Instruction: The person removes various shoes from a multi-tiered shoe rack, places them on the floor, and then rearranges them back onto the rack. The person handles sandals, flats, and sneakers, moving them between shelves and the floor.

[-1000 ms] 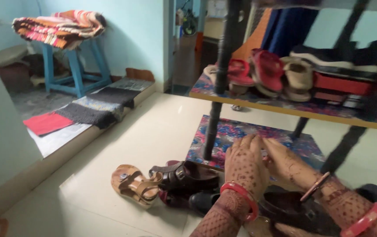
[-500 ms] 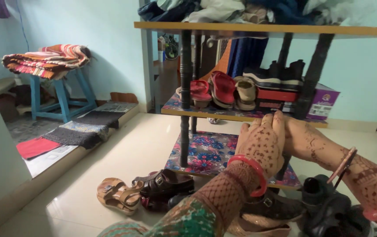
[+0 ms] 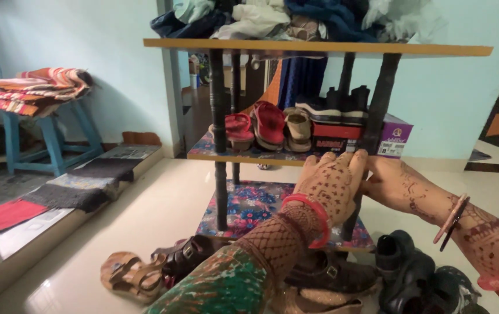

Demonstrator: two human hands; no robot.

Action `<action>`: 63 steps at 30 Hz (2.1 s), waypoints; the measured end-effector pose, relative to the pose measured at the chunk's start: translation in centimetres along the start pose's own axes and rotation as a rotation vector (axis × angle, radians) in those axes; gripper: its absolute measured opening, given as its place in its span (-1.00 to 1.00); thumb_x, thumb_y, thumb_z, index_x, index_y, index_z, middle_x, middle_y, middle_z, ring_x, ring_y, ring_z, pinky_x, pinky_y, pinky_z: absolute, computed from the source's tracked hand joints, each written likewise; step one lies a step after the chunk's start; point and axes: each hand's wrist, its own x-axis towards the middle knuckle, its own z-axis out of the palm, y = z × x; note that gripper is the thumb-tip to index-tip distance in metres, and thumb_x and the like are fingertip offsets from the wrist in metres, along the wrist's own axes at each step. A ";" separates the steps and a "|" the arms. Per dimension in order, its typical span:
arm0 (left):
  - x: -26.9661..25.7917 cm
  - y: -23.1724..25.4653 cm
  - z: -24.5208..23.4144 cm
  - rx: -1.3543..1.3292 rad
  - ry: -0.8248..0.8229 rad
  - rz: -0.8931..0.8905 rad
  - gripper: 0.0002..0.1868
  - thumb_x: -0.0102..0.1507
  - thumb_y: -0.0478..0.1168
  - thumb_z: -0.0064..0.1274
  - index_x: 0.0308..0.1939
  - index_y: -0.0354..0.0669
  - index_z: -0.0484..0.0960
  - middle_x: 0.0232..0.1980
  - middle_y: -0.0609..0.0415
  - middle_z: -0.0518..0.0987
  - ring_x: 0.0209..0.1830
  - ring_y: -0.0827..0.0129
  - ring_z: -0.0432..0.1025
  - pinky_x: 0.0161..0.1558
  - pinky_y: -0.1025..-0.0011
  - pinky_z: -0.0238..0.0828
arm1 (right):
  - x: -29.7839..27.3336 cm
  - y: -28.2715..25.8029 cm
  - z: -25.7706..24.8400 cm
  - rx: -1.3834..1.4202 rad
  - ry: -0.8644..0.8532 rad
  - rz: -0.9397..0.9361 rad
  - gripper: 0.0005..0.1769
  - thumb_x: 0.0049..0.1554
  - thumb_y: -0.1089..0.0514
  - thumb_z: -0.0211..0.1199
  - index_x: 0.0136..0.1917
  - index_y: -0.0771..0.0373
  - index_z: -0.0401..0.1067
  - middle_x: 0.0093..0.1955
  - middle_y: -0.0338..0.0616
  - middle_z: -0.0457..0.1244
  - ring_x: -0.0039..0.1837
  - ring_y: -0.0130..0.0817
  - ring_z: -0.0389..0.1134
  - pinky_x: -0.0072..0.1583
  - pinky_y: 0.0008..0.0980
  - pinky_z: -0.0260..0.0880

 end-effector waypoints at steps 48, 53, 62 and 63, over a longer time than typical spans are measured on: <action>18.3 -18.7 15.6 -0.028 -0.022 -0.650 -0.28 0.16 0.12 0.27 0.32 0.06 0.35 0.39 -0.14 0.29 0.42 -0.02 0.20 0.27 0.10 0.24 | 26.1 6.7 19.2 0.125 0.662 -0.082 -0.37 0.11 -0.03 0.19 0.35 0.30 0.16 0.24 0.22 0.25 0.23 0.18 0.32 0.17 0.00 0.38; 18.2 -19.2 14.4 -0.074 -0.034 -0.644 -0.27 0.19 0.13 0.23 0.36 0.04 0.36 0.33 -0.16 0.41 0.28 0.00 0.41 0.17 0.12 0.43 | 26.2 6.9 19.3 0.104 0.606 -0.025 -0.34 0.07 -0.06 0.25 0.30 0.32 0.14 0.20 0.21 0.25 0.23 0.16 0.32 0.18 0.00 0.37; 15.8 -20.8 9.1 -0.204 0.026 -0.647 -0.53 0.20 0.19 0.08 0.12 0.18 0.65 0.08 -0.10 0.65 0.13 -0.01 0.53 0.11 0.12 0.47 | 27.5 7.7 19.7 0.105 0.663 -0.041 -0.38 0.08 0.13 0.07 0.38 0.38 0.13 0.25 0.32 0.20 0.18 0.27 0.31 0.18 0.06 0.37; 15.0 -21.1 8.5 -0.171 0.062 -0.603 -0.56 0.21 0.15 0.10 0.10 0.15 0.64 0.05 -0.12 0.65 0.11 -0.03 0.53 0.09 0.11 0.47 | 27.4 7.8 19.6 0.076 0.640 -0.050 -0.39 0.09 0.12 0.08 0.37 0.37 0.14 0.26 0.31 0.20 0.19 0.26 0.32 0.19 0.05 0.37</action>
